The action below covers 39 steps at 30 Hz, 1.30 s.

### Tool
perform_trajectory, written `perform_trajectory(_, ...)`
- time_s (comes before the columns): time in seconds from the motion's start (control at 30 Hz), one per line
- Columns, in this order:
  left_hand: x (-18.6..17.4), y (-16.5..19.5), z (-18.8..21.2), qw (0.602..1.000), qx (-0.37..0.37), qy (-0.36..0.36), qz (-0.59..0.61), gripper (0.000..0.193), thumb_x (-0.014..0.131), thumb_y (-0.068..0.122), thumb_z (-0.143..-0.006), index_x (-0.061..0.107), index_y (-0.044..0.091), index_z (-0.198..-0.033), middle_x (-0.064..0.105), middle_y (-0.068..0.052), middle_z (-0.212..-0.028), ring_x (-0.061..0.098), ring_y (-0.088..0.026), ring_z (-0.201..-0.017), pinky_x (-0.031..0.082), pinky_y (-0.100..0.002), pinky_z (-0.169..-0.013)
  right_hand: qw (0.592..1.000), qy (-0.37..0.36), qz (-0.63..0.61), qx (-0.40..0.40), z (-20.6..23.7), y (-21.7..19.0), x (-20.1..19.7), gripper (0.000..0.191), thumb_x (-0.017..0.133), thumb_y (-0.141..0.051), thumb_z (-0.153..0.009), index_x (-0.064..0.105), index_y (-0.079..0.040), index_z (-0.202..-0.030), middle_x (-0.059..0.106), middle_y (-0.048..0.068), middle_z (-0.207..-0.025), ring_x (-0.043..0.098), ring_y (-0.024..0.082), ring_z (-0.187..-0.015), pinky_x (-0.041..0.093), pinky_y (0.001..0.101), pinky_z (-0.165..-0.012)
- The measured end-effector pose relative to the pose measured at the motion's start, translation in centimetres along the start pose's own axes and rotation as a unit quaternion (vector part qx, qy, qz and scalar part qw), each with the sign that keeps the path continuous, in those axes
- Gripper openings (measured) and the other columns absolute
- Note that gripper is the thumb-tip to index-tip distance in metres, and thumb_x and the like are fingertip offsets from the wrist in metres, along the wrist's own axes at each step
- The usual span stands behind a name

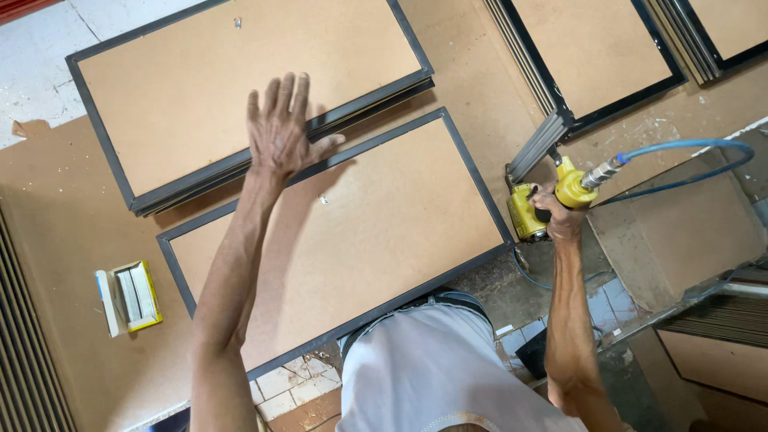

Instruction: The person assembles picture frames by holding a hardboard backing panel inside a dark frame molding and driving nails along the frame edge with a pneumatic nail gun. They reposition the panel, press it flush against the molding, and nail successive sides, working through several frames stacked on the workbench.

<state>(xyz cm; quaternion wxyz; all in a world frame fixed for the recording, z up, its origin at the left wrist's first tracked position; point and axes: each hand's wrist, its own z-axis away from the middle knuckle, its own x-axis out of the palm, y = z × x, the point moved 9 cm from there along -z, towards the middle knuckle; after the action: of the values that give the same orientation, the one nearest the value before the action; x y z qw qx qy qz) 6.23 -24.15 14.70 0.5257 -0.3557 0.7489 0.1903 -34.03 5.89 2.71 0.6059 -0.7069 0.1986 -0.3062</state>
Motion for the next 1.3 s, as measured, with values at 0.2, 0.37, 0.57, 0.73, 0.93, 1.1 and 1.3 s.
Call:
perform_trajectory(0.2, 3.8, 7.1, 4.9, 0.984, 0.074, -0.026, 0.160, 0.083, 0.053, 0.070, -0.098, 0.053, 0.005, -0.149, 0.052, -0.020, -0.154, 0.045, -0.037, -0.145, 0.027, -0.061, -0.123, 0.995, -0.093, -0.015, -0.038, -0.2, -1.2, 1.2, 0.009, 0.064, 0.004, -0.079, 0.061, 0.000, -0.086, 0.061, 0.008, -0.074, 0.067, 0.025, -0.070, 0.061, 0.0488, -0.096)
perform_trajectory(0.37, 5.5, 10.9, 9.7, 0.958, 0.038, -0.027, 0.283, 0.074, 0.065, 0.060, -0.101, 0.061, -0.002, -0.141, 0.059, -0.025, -0.146, 0.052, -0.040, -0.141, 0.033, -0.059, -0.125, 1.000, -0.008, -0.024, -0.006, 1.0, -1.8, -1.4, 0.009, 0.064, 0.005, -0.078, 0.062, 0.000, -0.085, 0.060, 0.009, -0.071, 0.065, 0.025, -0.065, 0.060, 0.0509, -0.094)
perform_trajectory(0.57, 3.7, 19.4, 13.6, 0.926, 0.059, -0.054, 0.369, 0.087, 0.074, 0.064, -0.082, 0.061, -0.002, -0.138, 0.059, -0.025, -0.141, 0.050, -0.040, -0.138, 0.035, -0.059, -0.119, 0.964, 0.024, -0.246, 0.096, 4.5, -4.8, -1.6, 0.003, 0.060, 0.001, -0.079, 0.059, -0.002, -0.079, 0.055, 0.010, -0.070, 0.062, 0.028, -0.071, 0.058, 0.0535, -0.104)
perform_trajectory(0.73, 2.5, 21.3, 14.3, 0.925, 0.107, -0.048, 0.361, 0.096, 0.081, 0.067, -0.077, 0.055, 0.001, -0.142, 0.056, -0.023, -0.145, 0.048, -0.040, -0.140, 0.040, -0.055, -0.118, 0.950, 0.018, -0.300, 0.083, 8.3, -5.1, 2.0, 0.006, 0.060, -0.002, -0.081, 0.059, -0.006, -0.077, 0.055, 0.006, -0.074, 0.060, 0.024, -0.072, 0.056, 0.0557, -0.107)
perform_trajectory(0.93, 2.0, 26.1, 17.0, 0.818, 0.072, -0.105, 0.562, 0.118, 0.093, 0.057, -0.063, 0.043, -0.005, -0.149, 0.058, -0.026, -0.140, 0.058, -0.036, -0.129, 0.049, -0.046, -0.112, 0.962, 0.079, -0.252, 0.065, 11.3, -3.9, 8.7, 0.004, 0.066, -0.003, -0.077, 0.065, -0.005, -0.081, 0.067, 0.007, -0.089, 0.072, 0.027, -0.092, 0.056, 0.0440, -0.099)
perform_trajectory(1.1, 6.9, 26.2, 16.8, 0.749, -0.110, -0.123, 0.642, 0.088, 0.091, 0.033, -0.065, 0.055, -0.004, -0.136, 0.073, -0.017, -0.115, 0.074, -0.025, -0.102, 0.061, -0.036, -0.093, 0.996, 0.058, 0.005, 0.061, 11.4, -3.9, 12.4, 0.024, 0.076, -0.018, -0.080, 0.069, -0.003, -0.098, 0.073, 0.007, -0.092, 0.071, 0.020, -0.082, 0.059, 0.0325, -0.076)
perform_trajectory(1.3, 9.7, 23.2, 15.8, 0.692, -0.047, -0.138, 0.707, 0.077, 0.082, 0.017, -0.067, 0.055, -0.006, -0.136, 0.069, -0.010, -0.113, 0.067, -0.017, -0.102, 0.056, -0.031, -0.096, 0.973, -0.038, 0.185, -0.129, 11.5, -5.8, 14.1, 0.025, 0.073, -0.019, -0.091, 0.063, -0.002, -0.106, 0.070, 0.011, -0.096, 0.072, 0.023, -0.087, 0.061, 0.0382, -0.081)
